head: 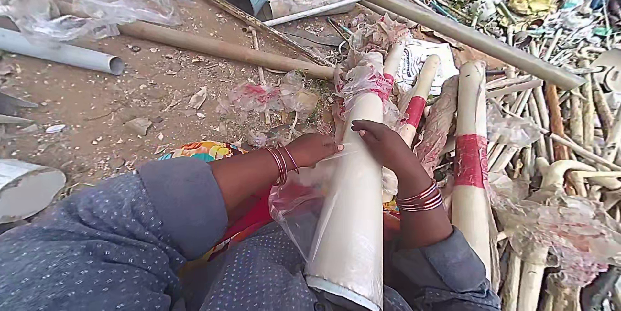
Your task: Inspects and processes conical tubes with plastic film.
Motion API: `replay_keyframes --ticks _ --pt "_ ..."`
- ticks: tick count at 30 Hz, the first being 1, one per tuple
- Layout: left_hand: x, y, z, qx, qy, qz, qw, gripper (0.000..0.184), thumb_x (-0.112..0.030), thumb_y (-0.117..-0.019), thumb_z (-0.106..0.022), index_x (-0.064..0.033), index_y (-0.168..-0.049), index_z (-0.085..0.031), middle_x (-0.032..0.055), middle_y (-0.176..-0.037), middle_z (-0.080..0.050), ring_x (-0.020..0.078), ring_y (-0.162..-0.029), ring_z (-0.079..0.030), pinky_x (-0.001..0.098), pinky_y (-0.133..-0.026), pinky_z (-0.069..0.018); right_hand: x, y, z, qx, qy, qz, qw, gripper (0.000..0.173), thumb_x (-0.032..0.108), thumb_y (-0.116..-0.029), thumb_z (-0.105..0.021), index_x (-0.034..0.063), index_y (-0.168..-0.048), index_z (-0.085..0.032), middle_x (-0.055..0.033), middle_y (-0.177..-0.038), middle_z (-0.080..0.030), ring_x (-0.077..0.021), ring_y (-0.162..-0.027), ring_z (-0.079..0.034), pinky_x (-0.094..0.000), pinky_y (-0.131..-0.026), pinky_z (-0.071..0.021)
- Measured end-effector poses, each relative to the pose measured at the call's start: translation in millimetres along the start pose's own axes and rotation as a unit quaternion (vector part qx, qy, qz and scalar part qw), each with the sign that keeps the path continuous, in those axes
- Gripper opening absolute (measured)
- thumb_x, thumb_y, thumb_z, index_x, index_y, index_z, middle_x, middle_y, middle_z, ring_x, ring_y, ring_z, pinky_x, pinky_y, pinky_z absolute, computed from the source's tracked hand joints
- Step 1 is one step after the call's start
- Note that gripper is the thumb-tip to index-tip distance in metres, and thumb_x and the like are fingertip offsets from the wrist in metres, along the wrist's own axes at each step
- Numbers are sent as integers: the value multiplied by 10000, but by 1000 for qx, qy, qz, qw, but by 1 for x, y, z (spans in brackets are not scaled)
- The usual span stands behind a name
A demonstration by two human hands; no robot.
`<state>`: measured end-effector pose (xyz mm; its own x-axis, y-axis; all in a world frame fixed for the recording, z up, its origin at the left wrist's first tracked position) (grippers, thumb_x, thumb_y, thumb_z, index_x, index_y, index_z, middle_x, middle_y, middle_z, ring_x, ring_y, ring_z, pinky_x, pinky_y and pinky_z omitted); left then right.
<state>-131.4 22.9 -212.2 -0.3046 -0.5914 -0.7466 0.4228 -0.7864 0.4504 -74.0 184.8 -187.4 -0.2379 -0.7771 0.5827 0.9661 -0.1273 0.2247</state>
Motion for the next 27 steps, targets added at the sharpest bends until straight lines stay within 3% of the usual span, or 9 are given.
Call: replay_keyframes --ticks 1,4,9,13,16,20,22,25,27 --pt "-2 2 6 -6 -17 -15 1000 460 -350 -1120 -397 35 -1097 -648 181 -906 -629 258 -743 -583 440 -687 -485 0 1 1 6 1 -2 1000 357 121 -1114 -398 62 -1374 -636 -143 -1437 -605 -313 -1360 -543 -533 -1143 -387" --pt "-4 10 20 -11 -78 -29 996 436 -318 -1115 -430 42 -1167 -671 231 -1031 -677 371 -996 -645 600 -900 -470 2 6 3 12 0 -11 1000 360 82 -1106 -399 91 -1354 -661 -136 -1445 -599 -301 -1333 -567 -527 -1118 -415" --pt "17 22 35 19 -167 54 984 506 -387 -1117 -384 13 -1205 -680 245 -1101 -688 409 -1091 -647 637 -957 -449 -1 7 5 13 11 -15 1000 398 20 -1083 -393 117 -1358 -664 -106 -1438 -613 -293 -1298 -595 -537 -1085 -441" --pt "45 28 42 52 -226 141 962 557 -423 -1114 -355 29 -1188 -672 262 -1085 -676 432 -1081 -637 648 -938 -442 -3 9 7 20 5 -33 999 385 48 -1094 -390 131 -1354 -662 -100 -1399 -637 -288 -1224 -634 -552 -1023 -475" --pt "63 26 36 100 -257 188 943 591 -438 -1113 -337 49 -1230 -652 291 -1182 -657 456 -1185 -605 669 -993 -414 -2 10 7 19 -3 -48 999 356 85 -1102 -410 145 -1342 -666 -107 -1321 -676 -284 -1136 -669 -556 -956 -504" --pt "92 18 26 68 -309 158 935 582 -495 -1102 -319 -51 -1144 -694 201 -1040 -707 391 -1039 -678 617 -882 -488 0 8 7 27 3 -51 998 344 110 -1105 -420 152 -1335 -671 -111 -1300 -684 -293 -1126 -666 -569 -947 -494" --pt "80 23 34 72 -253 167 950 603 -476 -1109 -299 -9 -1220 -664 249 -1154 -676 429 -1150 -630 655 -967 -434 -1 7 8 13 -4 -53 999 331 136 -1112 -422 151 -1322 -677 -105 -1287 -691 -287 -1129 -664 -572 -943 -489" --pt "70 32 54 -8 -164 163 973 626 -466 -1120 -257 -12 -1307 -646 270 -1283 -640 450 -1267 -570 692 -1043 -366 -22 4 18 -58 -111 -65 990 327 164 -1114 -408 97 -1304 -665 -64 -1273 -714 -197 -1170 -652 -465 -987 -473" --pt "67 37 69 -76 -176 171 966 617 -428 -1132 -223 -1 -1335 -619 288 -1301 -627 469 -1274 -568 715 -1015 -385 -46 1 24 -124 -199 -104 967 290 165 -1115 -407 51 -1241 -642 -72 -1104 -734 -148 -981 -704 -360 -861 -556"
Point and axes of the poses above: each hand's wrist, its own y-axis away from the middle knuckle, its own z-axis out of the back of the hand, x = y × z, the point moved 5 cm from there along -y, towards the middle knuckle
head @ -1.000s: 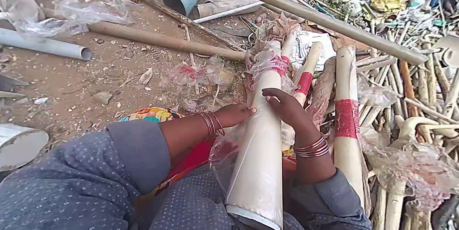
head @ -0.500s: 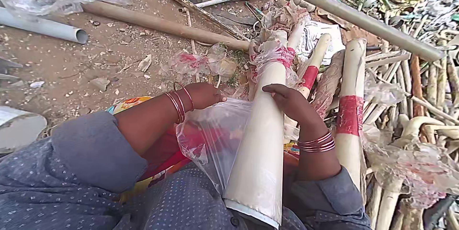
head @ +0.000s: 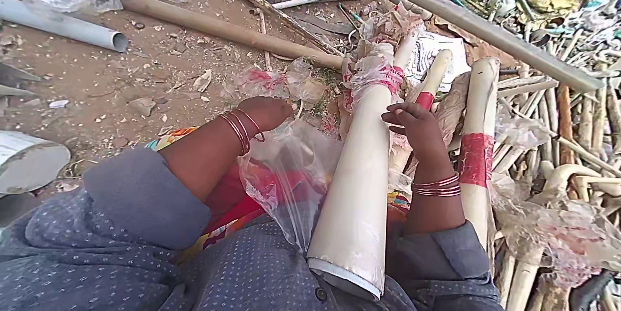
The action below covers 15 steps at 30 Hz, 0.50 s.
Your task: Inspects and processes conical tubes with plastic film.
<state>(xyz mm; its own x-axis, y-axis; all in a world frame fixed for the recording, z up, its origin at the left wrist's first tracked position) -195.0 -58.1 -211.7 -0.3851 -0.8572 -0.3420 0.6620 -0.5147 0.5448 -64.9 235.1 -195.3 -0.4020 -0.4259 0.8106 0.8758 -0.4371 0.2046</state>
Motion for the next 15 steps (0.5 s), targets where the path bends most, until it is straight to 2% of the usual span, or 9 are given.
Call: replay_keyframes --ticks 2,3,5,7,10,12,14,15 --pt "-1 6 15 -47 10 -10 999 545 -393 -1134 -285 -1 -1322 -614 279 -1280 -628 461 -1239 -586 706 -990 -408 -16 -7 7 -38 -19 -69 997 265 155 -1119 -396 28 -1201 -613 -74 -942 -709 -137 -791 -695 -336 -720 -577" --pt "-4 8 18 -51 21 -31 998 503 -384 -1129 -332 -21 -1326 -620 256 -1274 -639 439 -1226 -598 689 -1001 -413 -24 -9 8 -36 6 -109 993 262 157 -1121 -398 27 -1205 -610 -83 -915 -705 -143 -751 -689 -342 -693 -574" --pt "-16 15 16 -24 28 -97 995 445 -396 -1102 -445 -66 -1325 -643 199 -1221 -683 383 -1145 -647 643 -996 -448 -33 -7 4 6 60 -193 979 289 171 -1128 -385 19 -1270 -585 -125 -973 -701 -171 -779 -682 -354 -713 -554" --pt "-27 25 8 21 19 -157 987 445 -410 -1041 -587 -110 -1367 -634 153 -1222 -679 323 -1112 -650 589 -989 -477 -32 -2 -6 43 66 -234 969 322 187 -1144 -325 11 -1338 -512 -144 -994 -670 -162 -775 -674 -318 -689 -543" --pt "-35 38 -3 91 -50 -146 984 742 -492 -931 -723 -177 -1549 -461 174 -1498 -503 353 -1359 -507 590 -1103 -399 -40 1 -11 87 49 -257 961 307 186 -1145 -311 15 -1331 -486 -112 -943 -659 -122 -732 -667 -275 -649 -544" --pt "-33 32 -17 125 -109 -115 979 834 -509 -916 -736 -225 -1605 -363 173 -1547 -449 371 -1362 -504 610 -1072 -422 -55 3 -21 180 100 -269 941 286 155 -1121 -366 17 -1327 -509 -96 -1031 -683 -109 -799 -647 -284 -706 -525" --pt "-36 26 -36 169 -149 -102 969 835 -497 -940 -710 -244 -1628 -309 208 -1533 -464 412 -1313 -541 644 -1024 -440 -65 12 -39 270 167 -268 910 352 140 -1092 -456 15 -1418 -499 -161 -1302 -619 -203 -1026 -639 -379 -874 -516" --pt "-40 24 -45 194 -158 -102 963 818 -480 -963 -686 -244 -1636 -284 224 -1511 -485 426 -1299 -552 655 -1022 -438 -65 17 -49 286 196 -257 902 408 166 -1073 -518 29 -1457 -490 -191 -1379 -590 -250 -1102 -648 -414 -919 -525"
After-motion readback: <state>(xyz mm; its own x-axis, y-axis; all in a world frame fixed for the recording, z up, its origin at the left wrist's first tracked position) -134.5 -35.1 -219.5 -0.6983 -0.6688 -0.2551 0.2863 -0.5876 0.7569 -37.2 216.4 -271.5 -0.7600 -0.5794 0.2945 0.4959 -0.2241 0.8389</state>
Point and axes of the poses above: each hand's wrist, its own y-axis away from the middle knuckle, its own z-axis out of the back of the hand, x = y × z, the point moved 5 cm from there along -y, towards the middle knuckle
